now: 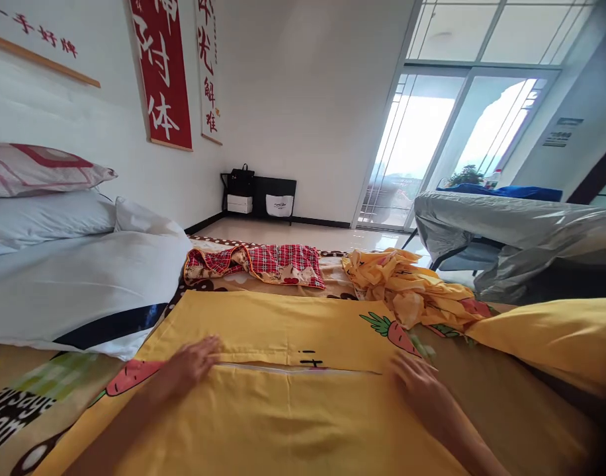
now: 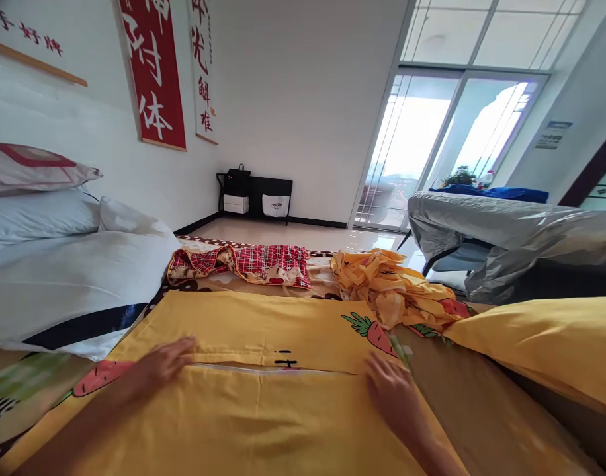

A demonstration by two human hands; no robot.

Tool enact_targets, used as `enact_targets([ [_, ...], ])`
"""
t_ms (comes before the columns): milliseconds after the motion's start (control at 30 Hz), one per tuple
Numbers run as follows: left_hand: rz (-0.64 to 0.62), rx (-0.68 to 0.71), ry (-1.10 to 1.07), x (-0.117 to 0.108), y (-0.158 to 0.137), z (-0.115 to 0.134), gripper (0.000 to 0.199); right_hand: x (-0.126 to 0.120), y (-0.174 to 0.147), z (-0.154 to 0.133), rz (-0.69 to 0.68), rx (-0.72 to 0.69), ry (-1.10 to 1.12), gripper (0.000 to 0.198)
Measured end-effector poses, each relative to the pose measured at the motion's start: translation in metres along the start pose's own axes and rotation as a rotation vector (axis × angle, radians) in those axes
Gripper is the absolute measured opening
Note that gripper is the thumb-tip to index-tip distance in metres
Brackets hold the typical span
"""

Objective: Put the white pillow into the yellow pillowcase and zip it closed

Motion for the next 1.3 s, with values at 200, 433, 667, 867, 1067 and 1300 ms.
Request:
enact_targets([
  [200, -0.091, 0.29, -0.011, 0.01, 0.079, 0.134, 0.058, 0.001, -0.015, -0.22, -0.384, -0.447, 0.265, 0.018],
  [433, -0.111, 0.367, 0.065, 0.048, 0.108, 0.133, 0.059, 0.028, -0.022, -0.23, -0.352, -0.311, 0.447, 0.022],
  [667, 0.008, 0.387, 0.181, 0.046, 0.128, 0.137, 0.029, 0.014, -0.036, -0.249, -0.58, -0.432, 0.546, 0.018],
  [867, 0.21, 0.095, 0.221, 0.025, 0.161, 0.117, 0.033, 0.011, -0.041, -0.245, -0.822, -0.369, 0.679, 0.017],
  [1067, 0.204, 0.045, 0.162, 0.014, 0.159, 0.112, 0.028, 0.022, -0.047, -0.244, -1.01, -0.296, 0.781, 0.019],
  [1300, 0.462, -0.464, 0.069, -0.072, 0.005, -0.025, 0.042, 0.023, -0.044, -0.247, -0.905, -0.245, 0.793, 0.016],
])
Point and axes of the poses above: each hand's wrist, its own y-axis towards the middle knuckle, its own x-axis out of the palm, z = x × y, the point moved 6 cm from there along y, towards the middle knuckle, and after that the axes turned 9 degrees about x, right-handed, at the moved point
